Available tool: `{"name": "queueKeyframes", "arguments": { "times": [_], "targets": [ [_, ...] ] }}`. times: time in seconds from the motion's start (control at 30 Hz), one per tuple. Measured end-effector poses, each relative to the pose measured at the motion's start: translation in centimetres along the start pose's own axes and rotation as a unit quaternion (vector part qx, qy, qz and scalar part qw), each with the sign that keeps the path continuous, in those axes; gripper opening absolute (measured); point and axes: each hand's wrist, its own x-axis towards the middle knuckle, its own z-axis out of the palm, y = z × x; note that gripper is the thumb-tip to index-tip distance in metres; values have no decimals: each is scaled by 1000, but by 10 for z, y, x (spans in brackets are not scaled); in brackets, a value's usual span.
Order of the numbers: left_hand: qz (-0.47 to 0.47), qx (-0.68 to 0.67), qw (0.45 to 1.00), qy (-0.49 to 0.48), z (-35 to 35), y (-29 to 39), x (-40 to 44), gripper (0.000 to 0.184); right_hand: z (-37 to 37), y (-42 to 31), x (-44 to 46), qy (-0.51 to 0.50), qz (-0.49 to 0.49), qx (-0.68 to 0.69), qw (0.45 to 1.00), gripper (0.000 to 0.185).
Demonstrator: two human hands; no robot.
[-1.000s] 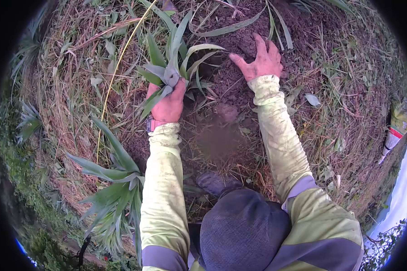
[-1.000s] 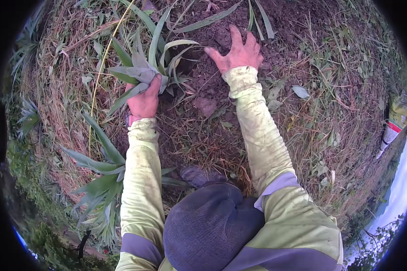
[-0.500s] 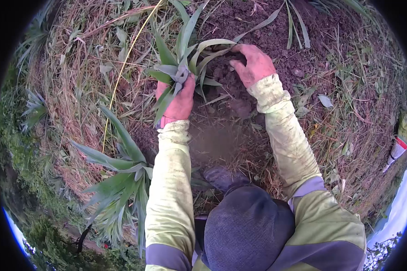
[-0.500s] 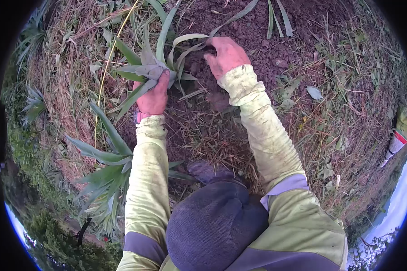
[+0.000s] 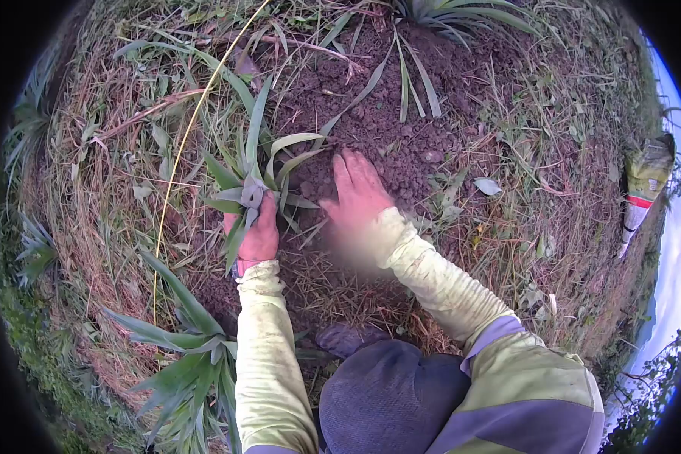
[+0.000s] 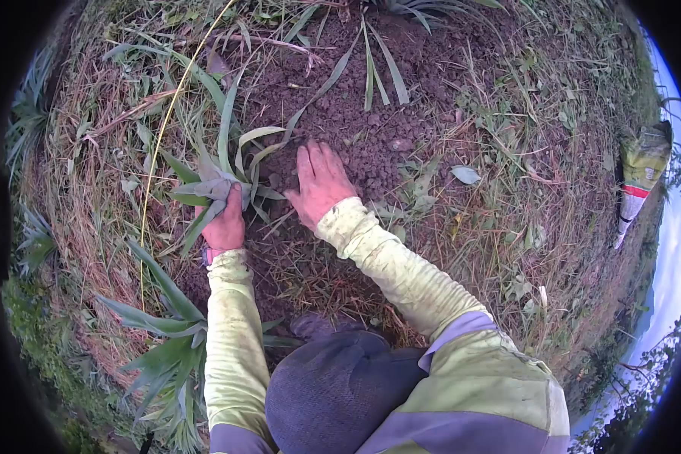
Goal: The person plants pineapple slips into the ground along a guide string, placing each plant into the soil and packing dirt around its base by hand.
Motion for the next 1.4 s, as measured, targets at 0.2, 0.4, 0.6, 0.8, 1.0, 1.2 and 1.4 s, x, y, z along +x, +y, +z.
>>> {"name": "queueKeyframes", "arguments": {
  "times": [0.2,0.4,0.6,0.8,1.0,1.2,1.4],
  "targets": [
    [2,26,1000,-9,-2,-4,1,26,-37,14,44,-86,-28,132,987,66],
    [30,57,998,3,0,-17,1,27,18,39,155,258,7,-39,965,63],
    [38,34,999,-8,-4,-11,6,27,29,-11,77,85,-78,50,992,40],
    [-16,-48,998,-45,-11,7,6,30,-18,25,-7,-4,-26,-17,1000,69],
    [-14,-26,996,-84,-11,4,9,35,33,-45,-42,-31,-1,13,999,72],
    [-5,12,986,-168,-18,11,13,39,15,-94,-55,-113,-138,75,981,61],
    [27,93,982,-162,-21,10,16,44,3,-56,-34,-12,-11,185,983,91]
  ]
}}
